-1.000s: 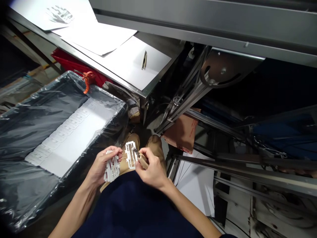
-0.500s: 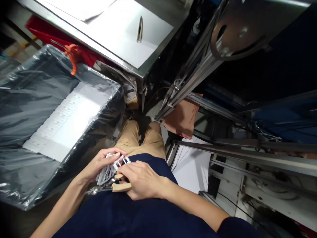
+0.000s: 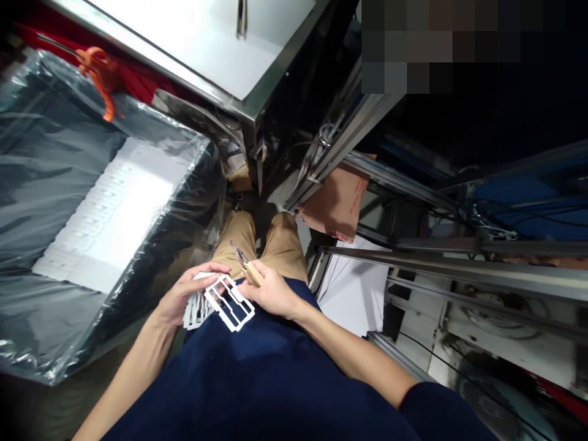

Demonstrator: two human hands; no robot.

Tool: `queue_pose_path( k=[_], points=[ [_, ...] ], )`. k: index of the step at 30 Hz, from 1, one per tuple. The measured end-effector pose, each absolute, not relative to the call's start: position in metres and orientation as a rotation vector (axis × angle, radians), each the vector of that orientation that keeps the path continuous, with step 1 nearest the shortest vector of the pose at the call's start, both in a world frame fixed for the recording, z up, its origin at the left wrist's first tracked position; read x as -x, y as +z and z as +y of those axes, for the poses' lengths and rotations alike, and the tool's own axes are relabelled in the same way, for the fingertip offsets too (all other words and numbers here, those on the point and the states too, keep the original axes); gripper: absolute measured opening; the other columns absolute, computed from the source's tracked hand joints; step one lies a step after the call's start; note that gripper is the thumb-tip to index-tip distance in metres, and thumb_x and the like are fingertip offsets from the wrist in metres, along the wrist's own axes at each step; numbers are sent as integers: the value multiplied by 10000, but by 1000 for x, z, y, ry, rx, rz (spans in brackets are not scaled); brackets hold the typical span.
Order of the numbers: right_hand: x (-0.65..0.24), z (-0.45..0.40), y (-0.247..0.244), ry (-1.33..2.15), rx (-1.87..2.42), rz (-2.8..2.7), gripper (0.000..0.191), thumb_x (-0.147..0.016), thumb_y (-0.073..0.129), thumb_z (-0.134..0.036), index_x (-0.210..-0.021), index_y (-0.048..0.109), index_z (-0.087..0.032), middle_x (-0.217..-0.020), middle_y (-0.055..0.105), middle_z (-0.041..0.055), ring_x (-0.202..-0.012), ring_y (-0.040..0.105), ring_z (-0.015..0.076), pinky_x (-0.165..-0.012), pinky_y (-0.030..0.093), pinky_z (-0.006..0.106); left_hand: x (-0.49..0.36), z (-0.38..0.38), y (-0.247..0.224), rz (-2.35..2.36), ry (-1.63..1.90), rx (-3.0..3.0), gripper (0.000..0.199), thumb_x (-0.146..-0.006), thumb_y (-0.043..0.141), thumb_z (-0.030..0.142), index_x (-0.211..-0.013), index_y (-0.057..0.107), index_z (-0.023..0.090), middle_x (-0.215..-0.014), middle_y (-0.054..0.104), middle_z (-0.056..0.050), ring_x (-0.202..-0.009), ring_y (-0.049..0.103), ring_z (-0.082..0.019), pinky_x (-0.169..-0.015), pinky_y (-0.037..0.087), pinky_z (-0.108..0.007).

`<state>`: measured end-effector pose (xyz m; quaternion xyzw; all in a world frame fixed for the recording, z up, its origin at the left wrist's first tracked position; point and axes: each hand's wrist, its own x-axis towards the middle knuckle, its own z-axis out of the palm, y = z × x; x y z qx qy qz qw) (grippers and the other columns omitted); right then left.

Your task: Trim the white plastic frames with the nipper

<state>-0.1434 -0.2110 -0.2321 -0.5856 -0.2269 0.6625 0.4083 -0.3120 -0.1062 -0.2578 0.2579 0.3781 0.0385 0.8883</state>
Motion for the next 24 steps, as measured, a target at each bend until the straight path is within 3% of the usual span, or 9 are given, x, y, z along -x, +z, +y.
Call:
queue_pose_path(
  k=[6,12,19,24],
  points=[
    [138,-202,-230,1620,1490,-544,278,-663,666,-222,-852,468,-169,-723,530,-25,-616,482,95,-593,397,236,311,-97,-251,808,6,-624,151,-782,633,282,-763,616,134,-655,597,-22,-529,530,-99,-494,409,-184],
    [135,-199,-228,1637,1493,-557,271,-647,671,-206,-816,461,-174,-678,530,-38,-565,470,85,-547,393,224,310,-89,-250,806,-59,-729,133,-758,660,258,-744,603,139,-687,600,-18,-541,514,-87,-494,392,-172],
    [136,-198,-231,1693,1362,-434,287,-695,664,-301,-804,426,-184,-593,471,-53,-476,443,83,-454,334,209,304,-88,-244,844,-55,-773,154,-747,664,276,-726,586,145,-632,582,1,-522,505,-87,-490,387,-179],
    [134,-198,-232,1703,1388,-405,334,-651,706,-291,-817,438,-182,-597,481,-56,-490,451,81,-466,354,207,301,-90,-237,938,-30,-831,188,-722,670,295,-690,563,144,-578,558,11,-497,477,-90,-470,360,-186]
  ],
)
